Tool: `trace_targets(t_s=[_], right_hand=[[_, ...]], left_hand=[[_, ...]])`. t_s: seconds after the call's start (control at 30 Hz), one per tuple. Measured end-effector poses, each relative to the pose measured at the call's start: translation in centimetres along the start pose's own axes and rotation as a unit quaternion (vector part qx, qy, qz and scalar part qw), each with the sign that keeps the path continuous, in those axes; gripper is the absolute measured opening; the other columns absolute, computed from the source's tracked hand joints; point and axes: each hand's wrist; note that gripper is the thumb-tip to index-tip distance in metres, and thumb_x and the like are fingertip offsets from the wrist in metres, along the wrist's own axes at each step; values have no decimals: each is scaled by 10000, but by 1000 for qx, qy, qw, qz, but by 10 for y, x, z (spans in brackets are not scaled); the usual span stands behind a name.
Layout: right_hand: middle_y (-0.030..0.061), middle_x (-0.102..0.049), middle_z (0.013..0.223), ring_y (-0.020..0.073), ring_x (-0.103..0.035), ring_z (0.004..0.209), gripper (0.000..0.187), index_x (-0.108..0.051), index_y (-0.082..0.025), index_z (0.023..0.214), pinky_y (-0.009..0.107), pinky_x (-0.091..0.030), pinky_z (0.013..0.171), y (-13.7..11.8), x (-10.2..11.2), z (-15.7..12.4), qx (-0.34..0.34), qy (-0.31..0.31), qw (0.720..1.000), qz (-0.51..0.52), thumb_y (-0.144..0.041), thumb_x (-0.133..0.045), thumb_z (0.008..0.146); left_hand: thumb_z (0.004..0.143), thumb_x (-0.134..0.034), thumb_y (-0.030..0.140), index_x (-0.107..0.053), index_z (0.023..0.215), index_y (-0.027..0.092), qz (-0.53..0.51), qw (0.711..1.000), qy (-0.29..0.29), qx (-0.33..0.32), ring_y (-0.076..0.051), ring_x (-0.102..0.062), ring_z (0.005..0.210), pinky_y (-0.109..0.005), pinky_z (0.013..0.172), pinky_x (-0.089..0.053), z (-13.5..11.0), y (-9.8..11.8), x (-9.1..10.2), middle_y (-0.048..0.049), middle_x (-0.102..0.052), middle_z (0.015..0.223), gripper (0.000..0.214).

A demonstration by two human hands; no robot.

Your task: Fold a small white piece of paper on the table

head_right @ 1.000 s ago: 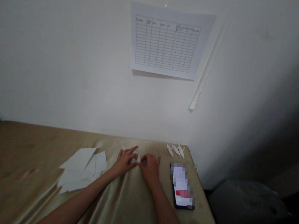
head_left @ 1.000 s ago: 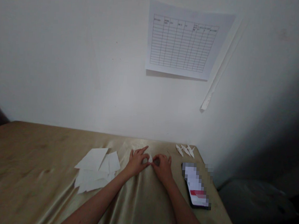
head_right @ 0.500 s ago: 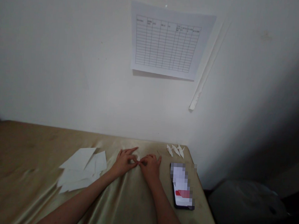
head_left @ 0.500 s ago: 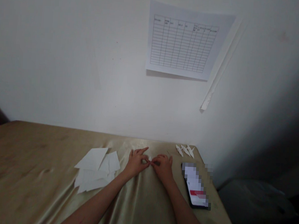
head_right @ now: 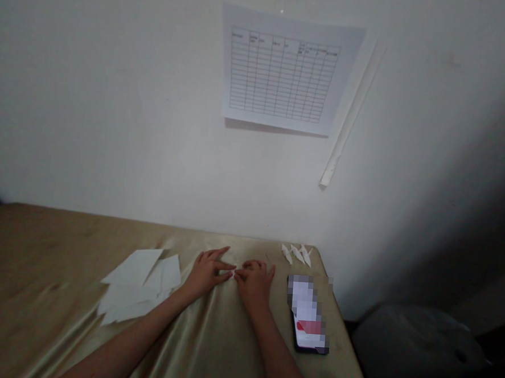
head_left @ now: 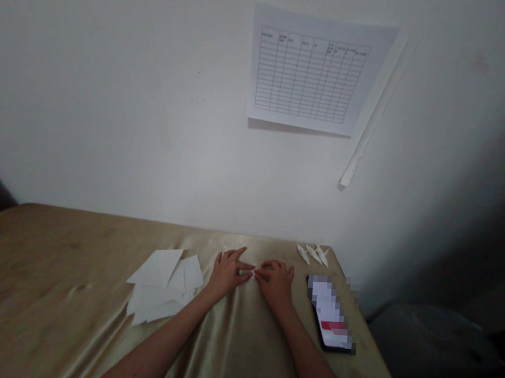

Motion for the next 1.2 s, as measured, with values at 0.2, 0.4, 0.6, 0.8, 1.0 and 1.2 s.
trace_targets(t_s=[0.2,0.4,0.6,0.8,1.0,1.2], right_hand=[[56,-634,1333,333,-477,1314,247,-770,-455,1080,711,-129,1154,3,-4,-1,-19,2,999,-26,-327,-754,869],[82,-610,1353,345,-464,1323,297,-744,-445,1156,731,-121,1140,5,-8,-4,3,14,999,-35,-325,-724,885],[91,-635,1308,339,-491,1279,287,-750,-397,1153,703,-155,1139,5,-7,-4,-2,21,999,-29,-314,-722,880],[68,-646,1290,310,-508,1252,227,-772,-391,1099,644,-168,1160,7,-7,-3,2,19,1000,-21,-325,-713,890],[49,-670,1249,281,-513,1225,201,-785,-387,1063,565,-216,1159,8,-7,-4,20,18,1000,-7,-309,-717,892],[44,-705,1170,257,-533,1190,138,-804,-341,980,514,-247,1153,12,-9,-2,36,25,999,27,-291,-730,874]], left_hand=[[872,-726,448,-711,1211,518,36,999,-6,-3,-371,-413,1443,-667,1181,-243,-1,0,-2,7,-448,1608,347],[913,-675,428,-609,1349,517,53,998,-13,-24,-393,-378,1468,-730,1169,-196,-1,0,-5,-26,-396,1639,449],[900,-693,389,-654,1287,444,42,998,-14,-33,-371,-368,1479,-730,1179,-175,-1,-2,-6,-34,-404,1633,393],[844,-759,383,-691,1164,349,1,1000,2,-31,-345,-389,1463,-711,1189,-179,0,-6,-5,-52,-447,1601,329],[807,-803,332,-700,1076,282,-49,998,13,-38,-347,-394,1452,-701,1189,-188,1,-9,-6,-80,-458,1588,293],[812,-807,322,-708,1128,321,-57,994,39,-79,-338,-417,1428,-696,1191,-187,1,-4,-3,-70,-497,1557,331]])
Point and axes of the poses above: each hand's wrist, its own z-axis towards the middle knuckle, its own x-axis out of the back of the hand, y = z × x
